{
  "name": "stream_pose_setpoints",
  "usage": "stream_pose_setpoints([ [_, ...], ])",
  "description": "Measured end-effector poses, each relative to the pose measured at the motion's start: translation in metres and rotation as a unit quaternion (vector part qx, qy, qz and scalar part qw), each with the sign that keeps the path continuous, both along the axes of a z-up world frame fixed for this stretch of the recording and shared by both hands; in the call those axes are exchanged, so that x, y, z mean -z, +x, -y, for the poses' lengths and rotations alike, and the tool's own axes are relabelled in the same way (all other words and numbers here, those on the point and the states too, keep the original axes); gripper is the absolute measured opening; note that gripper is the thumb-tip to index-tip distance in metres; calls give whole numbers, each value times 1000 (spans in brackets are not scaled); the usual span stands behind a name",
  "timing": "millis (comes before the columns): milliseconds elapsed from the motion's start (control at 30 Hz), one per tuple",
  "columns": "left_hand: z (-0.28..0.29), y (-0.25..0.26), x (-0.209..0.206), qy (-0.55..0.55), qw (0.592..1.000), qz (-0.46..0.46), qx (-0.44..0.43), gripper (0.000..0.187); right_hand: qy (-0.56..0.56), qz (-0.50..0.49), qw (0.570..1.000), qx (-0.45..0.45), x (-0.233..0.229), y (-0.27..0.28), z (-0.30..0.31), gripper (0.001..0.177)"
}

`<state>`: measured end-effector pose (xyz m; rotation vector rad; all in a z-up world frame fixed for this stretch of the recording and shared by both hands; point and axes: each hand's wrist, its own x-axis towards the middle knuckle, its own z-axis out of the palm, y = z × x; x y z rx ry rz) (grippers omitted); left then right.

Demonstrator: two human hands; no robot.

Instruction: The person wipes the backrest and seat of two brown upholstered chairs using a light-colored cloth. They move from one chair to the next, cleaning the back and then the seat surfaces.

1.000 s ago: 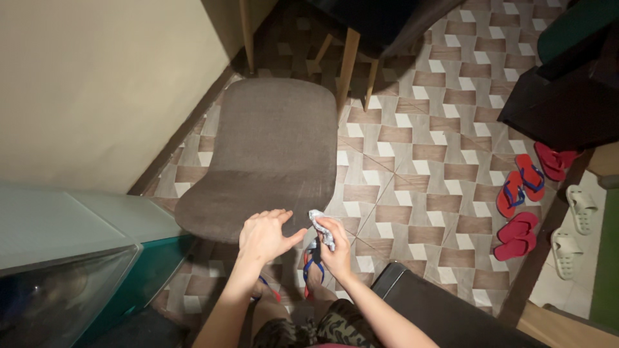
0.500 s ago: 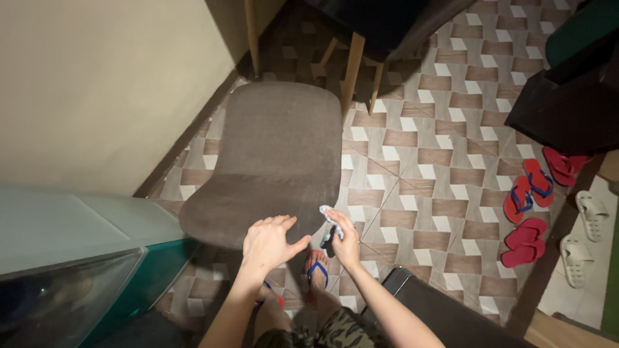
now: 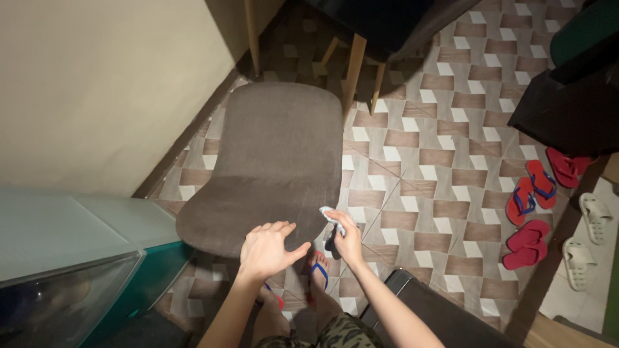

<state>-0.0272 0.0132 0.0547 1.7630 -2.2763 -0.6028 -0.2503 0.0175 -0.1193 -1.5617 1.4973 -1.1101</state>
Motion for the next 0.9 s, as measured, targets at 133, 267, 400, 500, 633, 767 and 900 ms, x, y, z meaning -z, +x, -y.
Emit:
stream_pose_setpoints([
  [133,2,-1,0,6,1000,8,2,61,-9,17,1000,-12,-25,4,-19,61],
  [267,-1,2,17,-10,999,21,25,60,1,36,999,-7,-27,6,-17,63],
  [400,-4,-15,67,-2,994,72,77,58,1,17,1000,16,-19,11,-5,62],
  [500,2,-55,118,-38,970,214,109,47,-30,15,999,-17,-17,16,-6,61],
  [633,3,-85,168,-66,956,281,63,44,-16,23,1000,-3,-10,10,-8,61],
  [767,-2,-84,184,-79,951,292,70,42,15,1,1000,5,2,3,16,55],
  [900,-2,-84,175,-92,952,284,70,43,28,-1,1000,-12,1,3,26,52],
])
